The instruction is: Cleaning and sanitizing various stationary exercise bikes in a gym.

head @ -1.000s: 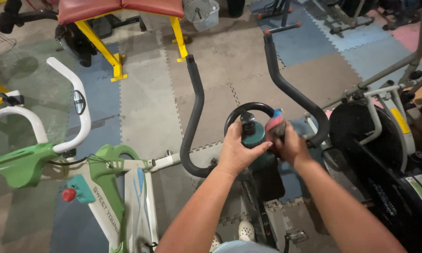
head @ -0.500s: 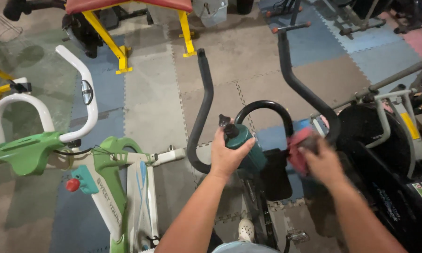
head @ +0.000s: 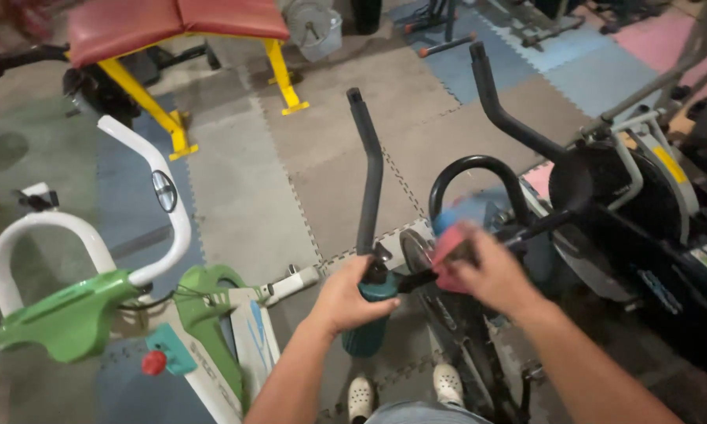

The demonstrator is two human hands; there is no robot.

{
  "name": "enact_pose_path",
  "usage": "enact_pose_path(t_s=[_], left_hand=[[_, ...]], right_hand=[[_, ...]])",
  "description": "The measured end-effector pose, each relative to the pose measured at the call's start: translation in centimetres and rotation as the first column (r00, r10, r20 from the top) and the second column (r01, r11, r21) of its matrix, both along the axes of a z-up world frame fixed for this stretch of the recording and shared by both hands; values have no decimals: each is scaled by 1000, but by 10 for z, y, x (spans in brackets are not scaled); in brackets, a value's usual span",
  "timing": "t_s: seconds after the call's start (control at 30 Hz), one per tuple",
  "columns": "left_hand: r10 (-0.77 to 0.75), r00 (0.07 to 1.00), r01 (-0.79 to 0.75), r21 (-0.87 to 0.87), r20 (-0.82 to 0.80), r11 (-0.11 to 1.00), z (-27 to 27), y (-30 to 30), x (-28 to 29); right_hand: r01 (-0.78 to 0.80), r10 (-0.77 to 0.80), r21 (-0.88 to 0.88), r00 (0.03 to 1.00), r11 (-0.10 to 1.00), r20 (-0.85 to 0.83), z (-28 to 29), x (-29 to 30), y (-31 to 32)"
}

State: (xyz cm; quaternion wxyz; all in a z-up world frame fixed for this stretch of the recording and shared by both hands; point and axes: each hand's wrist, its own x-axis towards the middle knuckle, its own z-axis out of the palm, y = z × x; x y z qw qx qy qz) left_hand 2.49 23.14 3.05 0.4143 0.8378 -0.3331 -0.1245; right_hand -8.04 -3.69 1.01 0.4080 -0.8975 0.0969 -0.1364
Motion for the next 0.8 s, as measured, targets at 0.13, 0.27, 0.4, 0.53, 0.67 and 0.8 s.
enact_pose_path(t_s=[0.13,0.27,0.4,0.53,0.67,0.8], left_hand=[[-105,994,106,-34,5,994,-29,15,22],[-237,971,237,-97,6,967,-27,15,33],[-355,935,354,-133,18,926,-31,16,40],[-382,924,381,-71,7,922,-51,15,50],[-321,947,319,-52,-30,946,-76,17,53],[-242,969,241,-39,-49,970,-83,13,46]], right_hand=[[-254,153,-733,967,631,-203,-72,19,37],[-139,-4,-743,982,655,-188,-84,20,87],[-62,-60,-707,987,704,-146,-105,23,102],[15,-53,-795,998,607,-22,-87,3,82],[107,-73,-897,994,429,84,-83,-9,62],[94,-62,-871,995,482,74,-117,11,74]])
